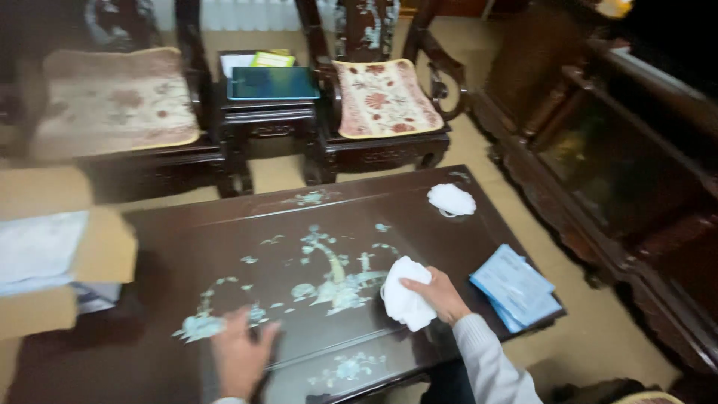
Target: Packing individual face masks into plastic sleeves
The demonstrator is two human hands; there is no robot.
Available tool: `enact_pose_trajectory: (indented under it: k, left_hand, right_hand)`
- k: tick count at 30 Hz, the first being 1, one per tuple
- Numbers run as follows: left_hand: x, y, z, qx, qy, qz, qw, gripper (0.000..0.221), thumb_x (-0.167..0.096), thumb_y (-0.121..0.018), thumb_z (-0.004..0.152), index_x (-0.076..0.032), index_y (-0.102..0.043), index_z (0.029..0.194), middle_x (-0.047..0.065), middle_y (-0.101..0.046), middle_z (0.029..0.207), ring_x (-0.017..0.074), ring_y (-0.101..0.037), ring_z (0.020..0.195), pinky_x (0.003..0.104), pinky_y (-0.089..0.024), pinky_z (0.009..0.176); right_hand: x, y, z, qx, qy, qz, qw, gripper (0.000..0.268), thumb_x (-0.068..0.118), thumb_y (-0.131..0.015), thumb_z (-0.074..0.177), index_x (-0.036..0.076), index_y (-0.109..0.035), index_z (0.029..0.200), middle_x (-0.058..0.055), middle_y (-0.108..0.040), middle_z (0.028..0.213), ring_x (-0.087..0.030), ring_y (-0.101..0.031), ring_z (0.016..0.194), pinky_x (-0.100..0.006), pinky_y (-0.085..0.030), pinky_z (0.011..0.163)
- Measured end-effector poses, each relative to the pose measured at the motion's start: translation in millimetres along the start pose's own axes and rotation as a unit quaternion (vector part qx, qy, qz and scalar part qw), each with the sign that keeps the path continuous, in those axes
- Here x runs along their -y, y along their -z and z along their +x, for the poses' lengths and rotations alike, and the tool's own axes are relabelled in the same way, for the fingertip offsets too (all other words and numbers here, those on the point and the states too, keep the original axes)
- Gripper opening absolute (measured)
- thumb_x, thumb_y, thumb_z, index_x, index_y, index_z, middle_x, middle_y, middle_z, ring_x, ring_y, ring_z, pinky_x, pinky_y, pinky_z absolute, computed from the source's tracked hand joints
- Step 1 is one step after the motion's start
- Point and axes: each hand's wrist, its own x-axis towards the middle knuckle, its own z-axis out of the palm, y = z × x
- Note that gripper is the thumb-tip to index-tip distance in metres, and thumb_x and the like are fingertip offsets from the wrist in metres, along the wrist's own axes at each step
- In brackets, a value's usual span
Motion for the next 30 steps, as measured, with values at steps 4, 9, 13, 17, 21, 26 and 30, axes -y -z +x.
enact_pose_trajectory:
  k: [4, 9, 13, 17, 21, 26, 30]
  left_hand:
    - [-110, -6, -14, 0.198, 0.314, -0.328, 0.869, 0.08, -0.048, -0.07, 0.084, -0.026, -0.042, 0.156, -0.004, -0.035, 0.168, 0.0155, -0.035, 0.153, 0.035, -0.03, 0.122]
    - [-155, 20, -25, 0.147, 0.396, -0.338, 0.841, 0.045, -0.044, -0.066, 0.085, -0.019, -0.07, 0.122, 0.002, -0.078, 0.116, 0.0183, -0.072, 0.104, 0.033, -0.054, 0.09]
    - [-18, -17, -7, -0.014, 0.324, -0.458, 0.828, 0.027, -0.022, -0.08, 0.083, -0.008, -0.074, 0.105, 0.003, -0.077, 0.091, 0.0109, -0.063, 0.078, 0.031, -0.056, 0.072]
    - [142, 50, 34, -0.07, 0.28, -0.199, 0.936, 0.038, -0.034, -0.078, 0.085, -0.003, -0.072, 0.106, 0.017, -0.078, 0.097, 0.0274, -0.072, 0.086, 0.041, -0.055, 0.079]
    - [149, 182, 56, 0.036, 0.389, -0.18, 0.903, 0.044, -0.031, -0.063, 0.094, 0.0, -0.067, 0.123, 0.018, -0.073, 0.123, 0.0317, -0.068, 0.108, 0.043, -0.051, 0.091]
    - [199, 156, 33, 0.0, 0.33, 0.096, 0.939, 0.084, -0.049, -0.082, 0.078, -0.009, -0.049, 0.145, 0.022, -0.054, 0.135, 0.0426, -0.054, 0.124, 0.053, -0.042, 0.106]
    - [206, 136, 14, -0.166, 0.208, 0.215, 0.94, 0.063, -0.052, -0.09, 0.067, -0.015, -0.073, 0.114, 0.012, -0.06, 0.105, 0.0358, -0.06, 0.092, 0.052, -0.048, 0.076]
  right_hand:
    - [-26, -94, -26, 0.098, 0.068, 0.119, 0.986, 0.038, 0.005, -0.085, 0.077, 0.002, -0.07, 0.112, -0.014, -0.08, 0.102, -0.021, -0.072, 0.081, -0.036, -0.058, 0.065]
    - [-53, -195, -62, 0.044, 0.108, 0.148, 0.982, 0.044, 0.019, -0.072, 0.089, 0.004, -0.066, 0.131, -0.009, -0.075, 0.116, -0.015, -0.066, 0.098, -0.03, -0.053, 0.087]
    - [-84, -195, -41, 0.046, 0.226, 0.011, 0.973, 0.064, 0.028, -0.072, 0.091, 0.014, -0.054, 0.151, -0.003, -0.071, 0.116, -0.01, -0.062, 0.1, -0.026, -0.05, 0.095]
    - [-84, -129, -31, -0.029, 0.205, -0.183, 0.961, 0.072, 0.044, -0.061, 0.091, 0.012, -0.049, 0.154, -0.014, -0.059, 0.144, -0.027, -0.055, 0.133, -0.039, -0.039, 0.114]
    - [-146, -81, 34, -0.13, 0.276, -0.346, 0.887, 0.081, 0.057, -0.056, 0.091, 0.005, -0.049, 0.153, -0.027, -0.051, 0.148, -0.042, -0.045, 0.141, -0.053, -0.036, 0.117]
    - [-203, -79, 61, -0.232, 0.442, -0.434, 0.75, 0.078, 0.057, -0.06, 0.087, 0.005, -0.061, 0.145, -0.023, -0.056, 0.154, -0.038, -0.047, 0.15, -0.062, -0.037, 0.122]
    - [-204, -77, 62, -0.209, 0.403, -0.463, 0.761, 0.08, 0.064, -0.048, 0.093, 0.005, -0.061, 0.146, -0.022, -0.053, 0.157, -0.035, -0.04, 0.157, -0.06, -0.031, 0.127]
